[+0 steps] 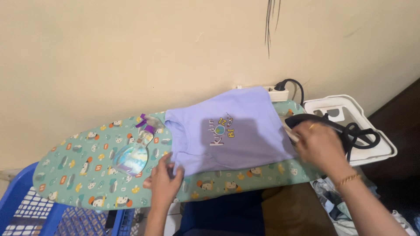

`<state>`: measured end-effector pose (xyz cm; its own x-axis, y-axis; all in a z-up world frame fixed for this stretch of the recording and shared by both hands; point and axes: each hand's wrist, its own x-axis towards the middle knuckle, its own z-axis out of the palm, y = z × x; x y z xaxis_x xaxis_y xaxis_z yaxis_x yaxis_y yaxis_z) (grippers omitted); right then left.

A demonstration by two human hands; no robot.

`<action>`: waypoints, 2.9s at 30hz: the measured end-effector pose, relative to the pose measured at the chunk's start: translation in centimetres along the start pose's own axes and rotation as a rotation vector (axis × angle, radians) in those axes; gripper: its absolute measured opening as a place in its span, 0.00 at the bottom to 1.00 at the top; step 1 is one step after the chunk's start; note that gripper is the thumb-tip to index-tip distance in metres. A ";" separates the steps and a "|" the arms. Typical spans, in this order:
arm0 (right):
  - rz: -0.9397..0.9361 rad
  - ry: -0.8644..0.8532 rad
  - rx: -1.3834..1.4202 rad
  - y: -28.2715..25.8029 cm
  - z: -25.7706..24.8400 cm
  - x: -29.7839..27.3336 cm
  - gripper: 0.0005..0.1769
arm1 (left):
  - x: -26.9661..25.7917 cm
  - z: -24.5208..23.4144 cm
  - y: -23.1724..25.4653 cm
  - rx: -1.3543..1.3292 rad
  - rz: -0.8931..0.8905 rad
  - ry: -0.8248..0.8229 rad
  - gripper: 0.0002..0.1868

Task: The person irons a light purple t-shirt on a patterned ironing board. They smooth the fabric, use a spray bottle to mist the shirt, and move the iron back and forth across the front and sleeves. The person flips the shirt to iron the back and continues smoothing the fabric until the task is complete.

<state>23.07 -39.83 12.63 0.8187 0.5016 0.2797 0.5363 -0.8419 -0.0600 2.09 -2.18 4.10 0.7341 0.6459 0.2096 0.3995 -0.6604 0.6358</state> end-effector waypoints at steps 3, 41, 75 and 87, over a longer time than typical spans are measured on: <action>0.085 0.185 -0.093 1.7 0.4 2.1 0.18 | 0.4 0.3 1.5 -0.369 0.058 0.058 0.34; -0.629 -0.328 0.066 -22.2 4.7 6.5 0.34 | -6.2 -1.9 -6.3 -0.567 -0.590 -0.699 0.13; -0.217 -0.401 0.074 -14.9 1.6 4.4 0.31 | 7.1 -7.9 1.8 0.278 -0.062 0.095 0.37; -0.209 -0.418 0.039 -14.0 1.7 4.2 0.33 | -7.8 -10.6 3.7 -0.630 -0.384 -0.458 0.25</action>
<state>19.36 -25.59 13.06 0.7007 0.7033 -0.1196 0.6991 -0.7104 -0.0817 -7.97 -5.61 12.65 0.8137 0.4733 -0.3375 0.3858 -0.0054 0.9226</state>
